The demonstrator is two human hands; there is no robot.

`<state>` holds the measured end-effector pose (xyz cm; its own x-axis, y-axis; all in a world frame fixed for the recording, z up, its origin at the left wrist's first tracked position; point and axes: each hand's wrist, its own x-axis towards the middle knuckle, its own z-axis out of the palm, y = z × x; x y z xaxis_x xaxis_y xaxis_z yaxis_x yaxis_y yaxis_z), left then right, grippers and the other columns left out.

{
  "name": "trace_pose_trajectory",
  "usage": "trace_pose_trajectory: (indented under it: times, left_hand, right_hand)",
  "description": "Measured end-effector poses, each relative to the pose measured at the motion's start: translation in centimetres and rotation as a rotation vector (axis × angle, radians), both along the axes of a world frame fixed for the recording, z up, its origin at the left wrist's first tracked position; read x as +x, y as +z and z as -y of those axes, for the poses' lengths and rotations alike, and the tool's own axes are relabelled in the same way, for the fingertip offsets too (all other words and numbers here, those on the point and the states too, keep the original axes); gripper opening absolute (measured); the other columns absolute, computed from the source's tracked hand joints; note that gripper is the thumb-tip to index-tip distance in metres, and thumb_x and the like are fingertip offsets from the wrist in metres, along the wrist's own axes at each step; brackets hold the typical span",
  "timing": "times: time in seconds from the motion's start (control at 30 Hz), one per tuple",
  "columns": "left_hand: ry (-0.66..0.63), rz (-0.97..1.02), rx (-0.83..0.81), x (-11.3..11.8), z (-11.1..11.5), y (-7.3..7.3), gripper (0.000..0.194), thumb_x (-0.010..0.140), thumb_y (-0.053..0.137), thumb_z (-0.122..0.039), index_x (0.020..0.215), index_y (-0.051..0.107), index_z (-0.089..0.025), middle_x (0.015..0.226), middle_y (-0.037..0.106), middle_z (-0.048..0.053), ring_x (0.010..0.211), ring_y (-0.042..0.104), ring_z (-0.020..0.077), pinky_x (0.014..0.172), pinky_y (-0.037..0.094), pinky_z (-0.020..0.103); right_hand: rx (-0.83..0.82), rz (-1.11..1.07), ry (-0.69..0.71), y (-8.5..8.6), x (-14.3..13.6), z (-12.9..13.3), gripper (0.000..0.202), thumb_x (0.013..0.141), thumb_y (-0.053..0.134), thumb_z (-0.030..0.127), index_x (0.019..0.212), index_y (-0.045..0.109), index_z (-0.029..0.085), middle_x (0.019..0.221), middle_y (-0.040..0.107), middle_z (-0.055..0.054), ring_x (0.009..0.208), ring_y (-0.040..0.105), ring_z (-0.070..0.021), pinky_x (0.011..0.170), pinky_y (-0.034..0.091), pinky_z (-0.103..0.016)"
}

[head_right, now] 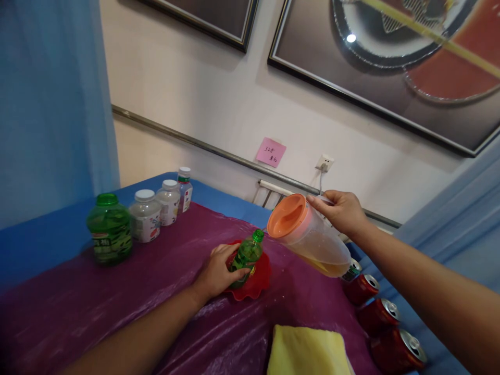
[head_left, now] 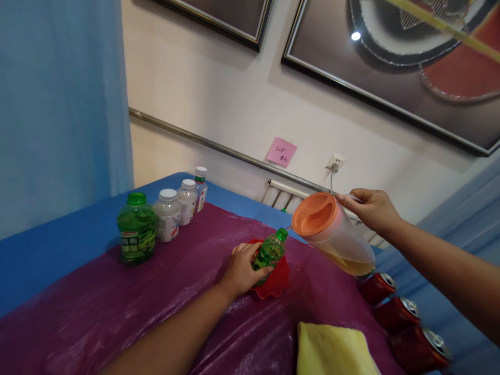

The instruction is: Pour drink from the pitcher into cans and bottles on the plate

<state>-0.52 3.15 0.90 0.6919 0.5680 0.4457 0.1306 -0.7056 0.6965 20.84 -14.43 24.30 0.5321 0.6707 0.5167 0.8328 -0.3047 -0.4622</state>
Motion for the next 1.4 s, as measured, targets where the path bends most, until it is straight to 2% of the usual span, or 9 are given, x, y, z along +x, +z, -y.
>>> trace_pose_trajectory:
  times: [0.57, 1.0, 1.4]
  left_hand:
    - [-0.011, -0.003, -0.011, 0.03, -0.04, -0.16, 0.063, 0.066, 0.086, -0.036, 0.125, 0.065, -0.025, 0.12, 0.072, 0.007, 0.112, 0.062, 0.0297, 0.101, 0.043, 0.043]
    - [-0.008, 0.001, -0.014, -0.15, 0.12, 0.08, 0.063, 0.067, 0.086, -0.037, 0.125, 0.065, -0.026, 0.12, 0.073, 0.007, 0.113, 0.062, 0.0297, 0.101, 0.044, 0.043]
    - [-0.011, -0.009, -0.012, -0.1, 0.07, 0.04, 0.063, 0.067, 0.086, -0.036, 0.125, 0.065, -0.026, 0.121, 0.072, 0.006, 0.114, 0.062, 0.0302, 0.101, 0.044, 0.043]
  right_hand:
    - [-0.001, 0.001, -0.012, 0.26, 0.03, 0.41, 0.064, 0.072, 0.066, 0.075, 0.051, 0.034, 0.024, 0.05, 0.025, 0.006, 0.046, 0.026, -0.0088, 0.042, 0.02, -0.026]
    - [-0.025, 0.029, -0.029, 0.62, -0.47, 0.42, 0.067, 0.07, 0.061, 0.082, 0.051, 0.034, 0.024, 0.052, 0.024, 0.006, 0.049, 0.024, -0.0094, 0.045, 0.019, -0.026]
    - [-0.018, 0.03, -0.005, 0.39, -0.24, 0.43, 0.066, 0.071, 0.062, 0.082, 0.051, 0.035, 0.024, 0.051, 0.025, 0.006, 0.048, 0.025, -0.01, 0.045, 0.02, -0.027]
